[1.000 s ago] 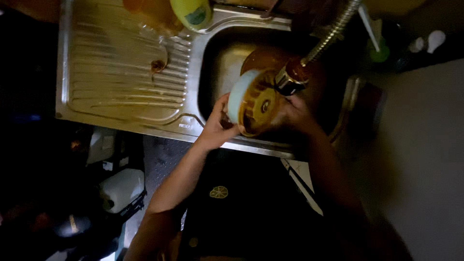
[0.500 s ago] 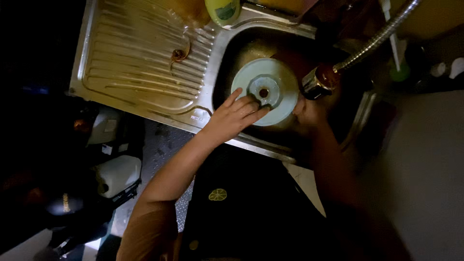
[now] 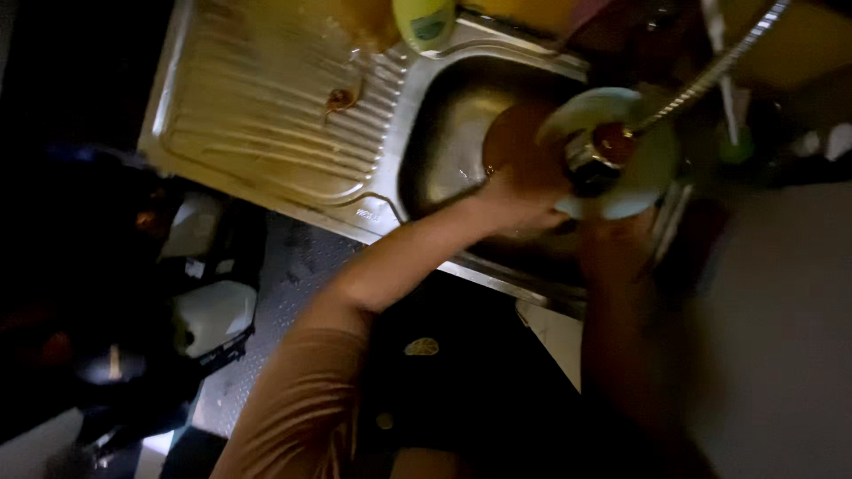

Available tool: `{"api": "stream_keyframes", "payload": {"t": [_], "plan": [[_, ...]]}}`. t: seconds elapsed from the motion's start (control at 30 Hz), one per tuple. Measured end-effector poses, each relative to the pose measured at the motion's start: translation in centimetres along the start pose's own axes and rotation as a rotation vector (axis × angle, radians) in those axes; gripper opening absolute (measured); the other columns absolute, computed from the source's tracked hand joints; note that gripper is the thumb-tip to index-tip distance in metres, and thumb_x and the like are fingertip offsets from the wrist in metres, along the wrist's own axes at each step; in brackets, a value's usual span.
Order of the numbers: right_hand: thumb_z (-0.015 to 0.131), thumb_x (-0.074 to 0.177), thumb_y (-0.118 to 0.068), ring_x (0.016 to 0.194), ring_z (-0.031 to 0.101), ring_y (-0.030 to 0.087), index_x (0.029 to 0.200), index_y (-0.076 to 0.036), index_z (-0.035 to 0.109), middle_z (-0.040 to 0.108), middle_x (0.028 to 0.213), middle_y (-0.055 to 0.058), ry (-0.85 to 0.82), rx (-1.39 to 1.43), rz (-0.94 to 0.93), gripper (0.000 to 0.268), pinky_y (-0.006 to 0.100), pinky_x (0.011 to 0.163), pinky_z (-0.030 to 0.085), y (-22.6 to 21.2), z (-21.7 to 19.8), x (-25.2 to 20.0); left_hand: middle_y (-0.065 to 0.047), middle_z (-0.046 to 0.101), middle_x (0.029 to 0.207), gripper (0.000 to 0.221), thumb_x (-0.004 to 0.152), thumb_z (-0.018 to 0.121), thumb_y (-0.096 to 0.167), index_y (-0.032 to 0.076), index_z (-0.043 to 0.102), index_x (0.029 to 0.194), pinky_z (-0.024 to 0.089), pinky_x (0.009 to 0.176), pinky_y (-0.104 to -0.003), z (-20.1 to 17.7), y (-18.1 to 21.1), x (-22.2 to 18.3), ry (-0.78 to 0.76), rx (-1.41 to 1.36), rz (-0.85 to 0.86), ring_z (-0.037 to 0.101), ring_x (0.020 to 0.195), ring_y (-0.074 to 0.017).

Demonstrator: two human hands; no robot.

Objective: The person washes components of a juicer in a sink using their hands and a scrubbing pad, then wipes one of the plastic pieces with a cloth.

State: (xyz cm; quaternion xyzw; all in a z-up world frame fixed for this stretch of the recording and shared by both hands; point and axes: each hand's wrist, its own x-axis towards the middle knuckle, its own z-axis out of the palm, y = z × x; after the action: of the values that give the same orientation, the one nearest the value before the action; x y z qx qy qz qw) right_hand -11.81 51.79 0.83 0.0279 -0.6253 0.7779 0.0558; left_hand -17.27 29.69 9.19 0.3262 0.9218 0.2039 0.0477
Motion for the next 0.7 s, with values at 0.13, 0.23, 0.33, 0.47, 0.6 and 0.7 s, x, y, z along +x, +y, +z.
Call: {"api": "stream_keyframes", "payload": {"t": [0.13, 0.23, 0.33, 0.47, 0.6, 0.7], "plan": [[0.078, 0.094, -0.023, 0.123, 0.054, 0.027, 0.148, -0.002, 0.037, 0.052, 0.137, 0.014, -0.087, 0.04, 0.108, 0.072, 0.042, 0.102, 0.05, 0.0, 1.0, 0.4, -0.015, 0.06, 0.136, 0.055, 0.089, 0.075, 0.032, 0.016, 0.061, 0.14, 0.038, 0.119, -0.054, -0.3, 0.0, -2.9, 0.247, 0.155, 0.214, 0.05, 0.137, -0.041], [0.078, 0.094, -0.023, 0.12, 0.054, 0.026, 0.144, -0.002, 0.038, 0.053, 0.133, 0.014, -0.177, -0.04, 0.199, 0.067, 0.041, 0.1, 0.05, 1.2, 2.7, 0.2, -0.02, 0.064, 0.126, 0.065, 0.09, 0.073, 0.045, 0.006, 0.06, 0.14, 0.043, 0.111, -0.055, -1.1, -2.2, -6.3, 0.077, -0.1, 0.172, 0.055, 0.127, -0.0411], [0.077, 0.094, -0.023, 0.117, 0.055, 0.025, 0.14, -0.003, 0.04, 0.054, 0.13, 0.013, -0.279, -0.132, 0.268, 0.063, 0.04, 0.098, 0.051, 2.2, 3.9, 0.9, -0.021, 0.065, 0.132, 0.057, 0.092, 0.072, 0.043, 0.006, 0.064, 0.135, 0.05, 0.105, -0.046, -0.6, -4.6, -9.8, 0.342, -0.332, 0.004, 0.06, 0.122, -0.0384], [0.076, 0.094, -0.023, 0.113, 0.056, 0.024, 0.134, -0.003, 0.042, 0.055, 0.125, 0.012, -0.456, -0.286, 0.346, 0.057, 0.039, 0.096, 0.051, 2.5, 5.6, 1.7, -0.018, 0.071, 0.13, 0.051, 0.097, 0.064, 0.039, 0.005, 0.066, 0.134, 0.055, 0.102, -0.04, 2.5, -9.7, -14.1, 0.449, -0.691, -0.318, 0.07, 0.115, -0.0297], [0.076, 0.094, -0.022, 0.109, 0.057, 0.023, 0.128, -0.004, 0.044, 0.056, 0.12, 0.011, -0.73, -0.488, 0.403, 0.051, 0.038, 0.093, 0.052, 1.1, 8.9, 1.6, -0.014, 0.073, 0.124, 0.052, 0.108, 0.057, 0.044, 0.0, 0.068, 0.132, 0.053, 0.104, -0.038, 4.6, -13.7, -20.0, 0.645, -1.296, -0.547, 0.066, 0.115, -0.0221], [0.075, 0.094, -0.022, 0.105, 0.057, 0.022, 0.124, -0.004, 0.045, 0.057, 0.117, 0.011, -0.875, -0.61, 0.411, 0.047, 0.037, 0.091, 0.052, -0.5, 11.9, 1.0, -0.012, 0.073, 0.113, 0.056, 0.107, 0.06, 0.048, -0.004, 0.068, 0.126, 0.056, 0.093, -0.042, 2.4, -14.6, -24.9, 0.797, -1.611, -0.501, 0.067, 0.103, -0.0242]]}}
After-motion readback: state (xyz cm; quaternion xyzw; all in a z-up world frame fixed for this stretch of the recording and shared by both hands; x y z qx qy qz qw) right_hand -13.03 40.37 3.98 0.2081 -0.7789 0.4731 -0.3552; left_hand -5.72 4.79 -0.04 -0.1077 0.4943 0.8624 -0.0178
